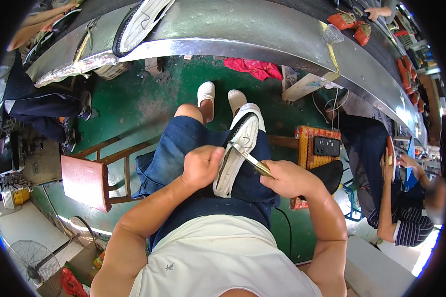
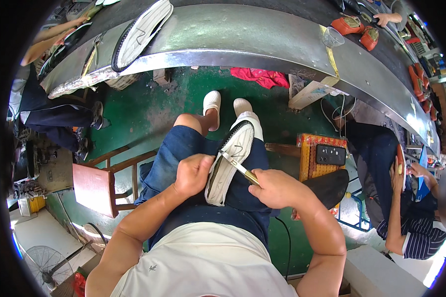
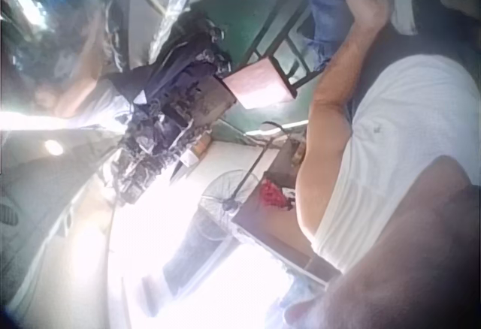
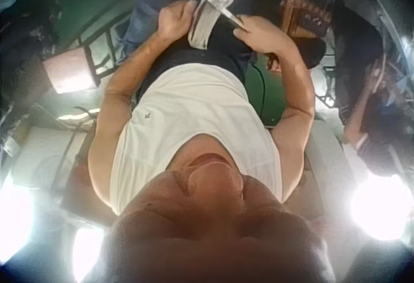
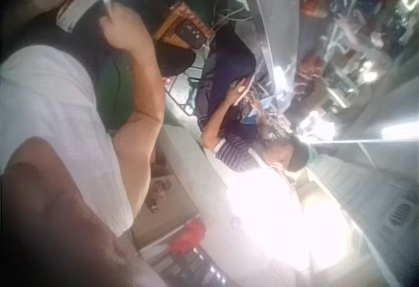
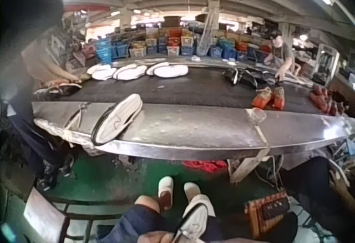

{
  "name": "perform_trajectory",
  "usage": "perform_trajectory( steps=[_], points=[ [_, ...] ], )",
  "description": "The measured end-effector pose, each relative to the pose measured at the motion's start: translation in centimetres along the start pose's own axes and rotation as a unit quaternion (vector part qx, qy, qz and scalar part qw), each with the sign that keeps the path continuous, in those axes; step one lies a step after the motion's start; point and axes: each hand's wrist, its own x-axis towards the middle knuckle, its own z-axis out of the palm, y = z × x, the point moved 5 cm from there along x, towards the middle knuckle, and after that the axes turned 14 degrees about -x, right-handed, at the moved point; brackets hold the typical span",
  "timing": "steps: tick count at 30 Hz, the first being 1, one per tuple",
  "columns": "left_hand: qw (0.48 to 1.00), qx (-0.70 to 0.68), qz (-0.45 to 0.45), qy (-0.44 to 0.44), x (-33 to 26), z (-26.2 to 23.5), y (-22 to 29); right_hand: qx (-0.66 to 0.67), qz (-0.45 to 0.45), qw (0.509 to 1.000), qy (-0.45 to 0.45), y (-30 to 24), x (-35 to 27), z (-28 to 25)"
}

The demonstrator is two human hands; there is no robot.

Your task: Trimming and pulling the edges of shoe uppers on a last using pliers and a knife on a factory assembly line.

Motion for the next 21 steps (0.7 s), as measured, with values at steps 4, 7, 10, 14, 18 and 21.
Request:
perform_trajectory(
  steps=[4,7,10,14,18,21],
  points=[
    [0.852,-0.492,-0.164,-0.07,0.1,4.6,-6.8,-0.059,0.015,0.997,0.038,-0.1,1.7,1.1],
    [0.819,-0.528,-0.21,-0.082,0.3,3.4,-4.9,0.051,0.005,0.984,0.17,0.5,2.1,4.9],
    [0.853,-0.476,-0.184,-0.109,1.1,3.3,-4.4,0.196,0.079,0.957,0.197,-0.3,2.4,9.2],
    [0.901,-0.399,-0.151,-0.083,1.4,4.2,-4.9,0.085,0.011,0.97,0.227,0.9,1.9,7.1],
    [0.917,-0.363,-0.155,-0.052,1.3,4.3,-5.4,-0.108,0.001,0.926,0.361,0.7,1.5,3.0],
    [0.931,-0.335,-0.141,-0.028,1.1,4.2,-5.5,0.376,0.098,0.921,-0.024,2.2,3.4,3.2]
  ],
)
